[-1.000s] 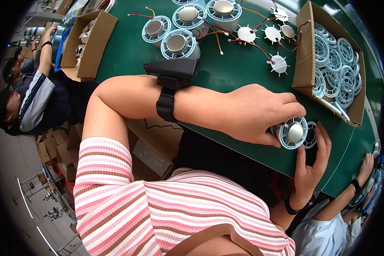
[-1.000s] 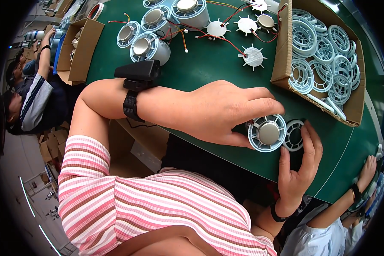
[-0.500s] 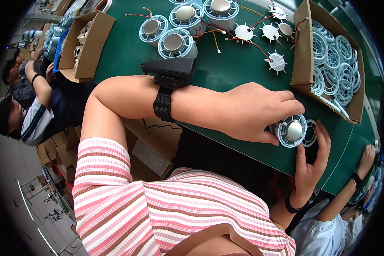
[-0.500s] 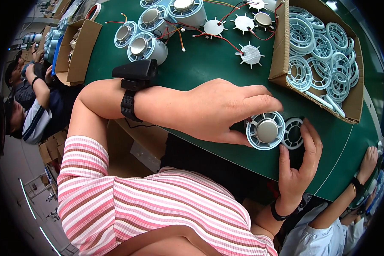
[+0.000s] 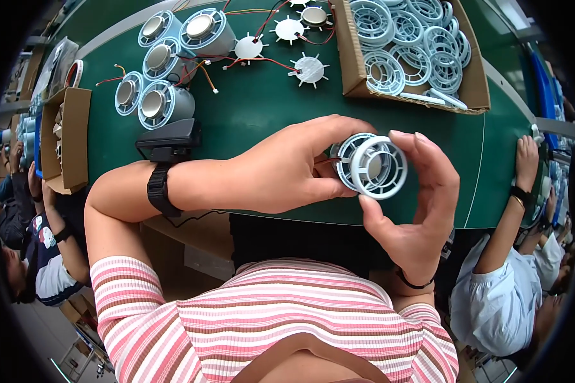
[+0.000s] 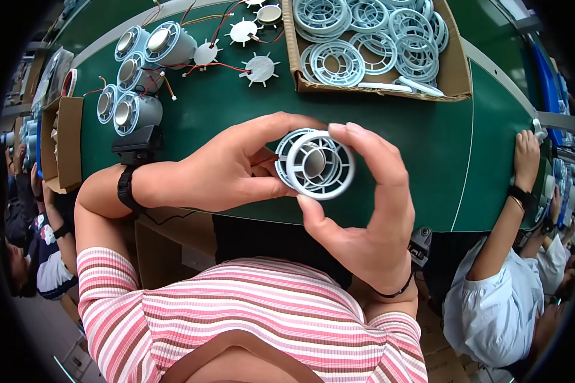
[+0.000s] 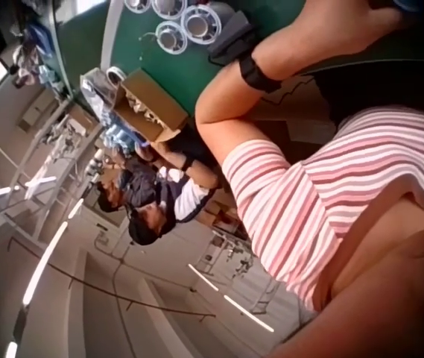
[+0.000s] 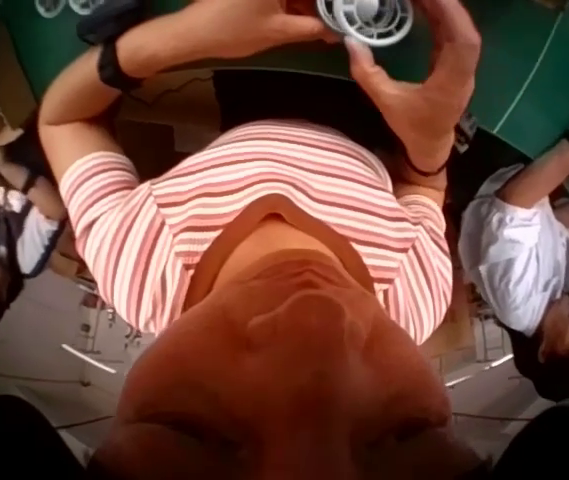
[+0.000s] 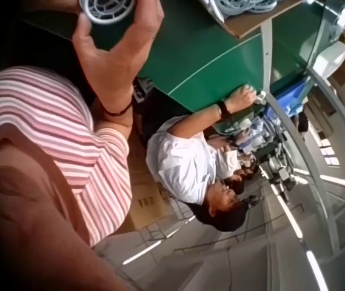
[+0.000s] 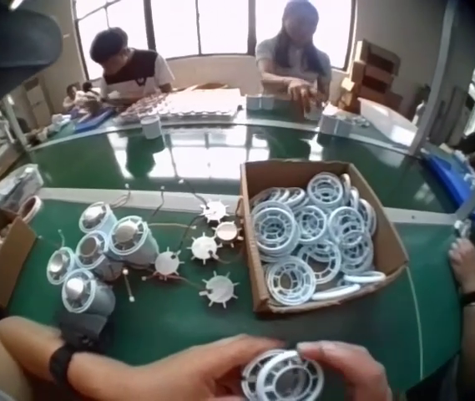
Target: The person assembles electronic components by hand, picking up a white plastic housing and a metal motor with wires. They thread the wires through the housing, press the motor into place, and snap a circular plastic cover onto the assembly before setting it on the table.
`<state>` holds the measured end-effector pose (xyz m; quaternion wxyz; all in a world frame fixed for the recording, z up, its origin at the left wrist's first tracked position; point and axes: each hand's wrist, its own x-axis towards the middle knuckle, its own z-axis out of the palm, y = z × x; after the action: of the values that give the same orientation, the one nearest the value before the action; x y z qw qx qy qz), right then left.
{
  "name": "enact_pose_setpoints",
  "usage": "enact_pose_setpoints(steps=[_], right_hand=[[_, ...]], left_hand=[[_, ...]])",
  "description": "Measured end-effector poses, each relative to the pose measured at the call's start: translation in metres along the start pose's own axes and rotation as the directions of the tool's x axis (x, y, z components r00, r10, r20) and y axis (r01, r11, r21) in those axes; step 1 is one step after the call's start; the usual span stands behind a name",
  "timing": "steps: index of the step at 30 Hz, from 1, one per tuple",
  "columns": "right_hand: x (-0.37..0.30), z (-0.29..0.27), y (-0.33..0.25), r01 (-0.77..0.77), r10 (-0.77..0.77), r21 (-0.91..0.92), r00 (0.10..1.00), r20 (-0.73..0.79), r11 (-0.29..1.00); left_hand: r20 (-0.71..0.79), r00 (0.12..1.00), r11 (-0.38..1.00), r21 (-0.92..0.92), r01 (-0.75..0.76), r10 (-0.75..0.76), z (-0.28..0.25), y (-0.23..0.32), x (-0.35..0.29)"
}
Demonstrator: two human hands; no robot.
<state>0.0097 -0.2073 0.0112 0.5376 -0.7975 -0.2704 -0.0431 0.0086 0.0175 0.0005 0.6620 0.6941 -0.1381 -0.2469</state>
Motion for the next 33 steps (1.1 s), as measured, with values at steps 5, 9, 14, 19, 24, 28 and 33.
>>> enact_pose_setpoints(steps=[5, 9, 14, 19, 24, 28, 33], right_hand=[[0.007, 0.005, 0.003, 0.060, -0.057, -0.034, 0.995, 0.085, 0.998], [0.008, 0.006, 0.002, 0.027, -0.024, -0.035, 0.994, 0.103, 0.999], [0.011, 0.005, -0.001, 0.048, -0.036, -0.123, 0.994, 0.099, 0.991], [0.011, 0.002, 0.008, 0.062, -0.052, -0.103, 0.994, 0.098, 0.993], [0.015, 0.003, 0.011, 0.082, -0.076, -0.066, 0.992, 0.099, 0.994], [0.012, 0.001, 0.011, 0.195, -0.181, -0.103, 0.975, 0.127, 0.975], [0.010, -0.002, 0.007, 0.048, -0.047, 0.101, 0.999, -0.018, 0.994]], left_hand=[[-0.052, 0.998, 0.997, -0.073, 0.021, -0.025, 0.002, 0.000, 0.001], [-0.069, 0.997, 0.997, -0.065, -0.034, 0.029, 0.003, -0.008, 0.001], [-0.066, 0.994, 0.994, -0.072, -0.088, 0.083, 0.003, -0.014, 0.002], [0.019, 1.000, 0.996, -0.090, 0.019, -0.017, -0.004, -0.003, 0.000], [0.058, 0.993, 0.951, -0.288, 0.115, -0.103, -0.005, -0.002, 0.000], [0.025, 0.999, 0.974, -0.224, 0.042, -0.037, 0.000, -0.004, 0.002], [-0.005, 1.000, 0.979, -0.203, -0.014, 0.013, 0.001, -0.008, 0.004]])
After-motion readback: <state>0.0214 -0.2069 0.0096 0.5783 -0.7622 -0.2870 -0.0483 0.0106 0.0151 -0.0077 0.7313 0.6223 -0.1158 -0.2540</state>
